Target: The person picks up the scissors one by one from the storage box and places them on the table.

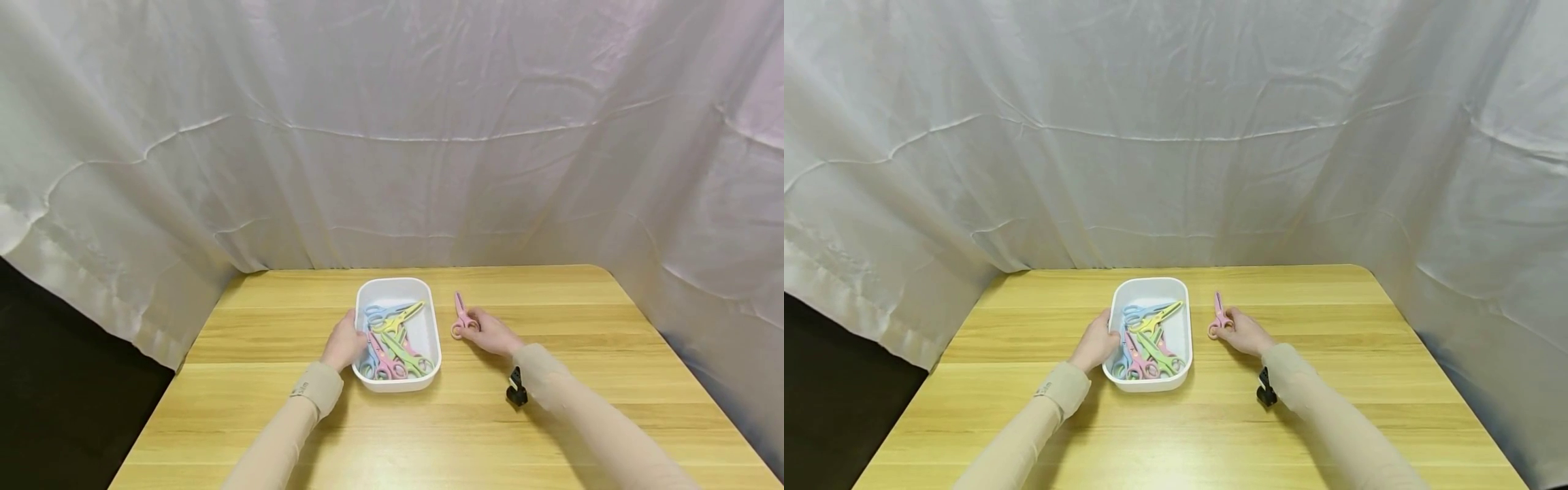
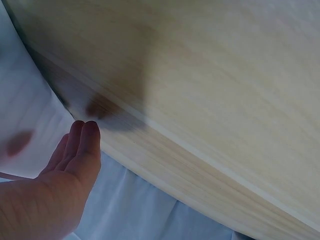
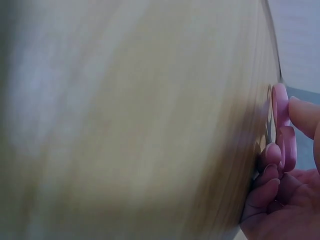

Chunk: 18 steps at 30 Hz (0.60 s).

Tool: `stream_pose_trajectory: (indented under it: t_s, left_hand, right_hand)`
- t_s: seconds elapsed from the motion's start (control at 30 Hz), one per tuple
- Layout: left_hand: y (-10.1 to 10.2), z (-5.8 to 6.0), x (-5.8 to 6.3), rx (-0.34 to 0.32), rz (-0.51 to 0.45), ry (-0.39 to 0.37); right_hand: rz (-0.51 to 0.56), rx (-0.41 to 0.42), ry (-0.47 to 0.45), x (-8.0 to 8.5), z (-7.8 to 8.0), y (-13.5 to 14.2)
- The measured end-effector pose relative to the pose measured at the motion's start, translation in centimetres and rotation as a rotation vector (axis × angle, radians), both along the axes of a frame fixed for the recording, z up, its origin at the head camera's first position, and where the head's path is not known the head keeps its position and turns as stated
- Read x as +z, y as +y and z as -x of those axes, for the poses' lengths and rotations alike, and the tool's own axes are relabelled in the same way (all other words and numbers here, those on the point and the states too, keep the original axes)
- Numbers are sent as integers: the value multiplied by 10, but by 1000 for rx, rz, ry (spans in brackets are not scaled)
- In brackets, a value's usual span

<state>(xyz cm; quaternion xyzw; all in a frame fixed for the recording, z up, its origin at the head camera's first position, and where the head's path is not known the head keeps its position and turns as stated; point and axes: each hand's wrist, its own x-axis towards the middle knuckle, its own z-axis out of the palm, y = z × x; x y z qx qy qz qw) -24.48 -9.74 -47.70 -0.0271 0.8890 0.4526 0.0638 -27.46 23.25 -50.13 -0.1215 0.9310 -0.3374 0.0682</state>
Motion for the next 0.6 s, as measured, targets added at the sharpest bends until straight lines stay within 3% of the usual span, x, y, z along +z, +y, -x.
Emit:
stream_pose_trajectory:
  t_s: [0.4,0.6]
  left_hand:
    - [0,1,-1,-2,6,12]
    - [-1,1,-2,1,9,12]
  right_hand:
    - [-125,24,54,-2,1,6]
    - [-123,39,40,-2,2,10]
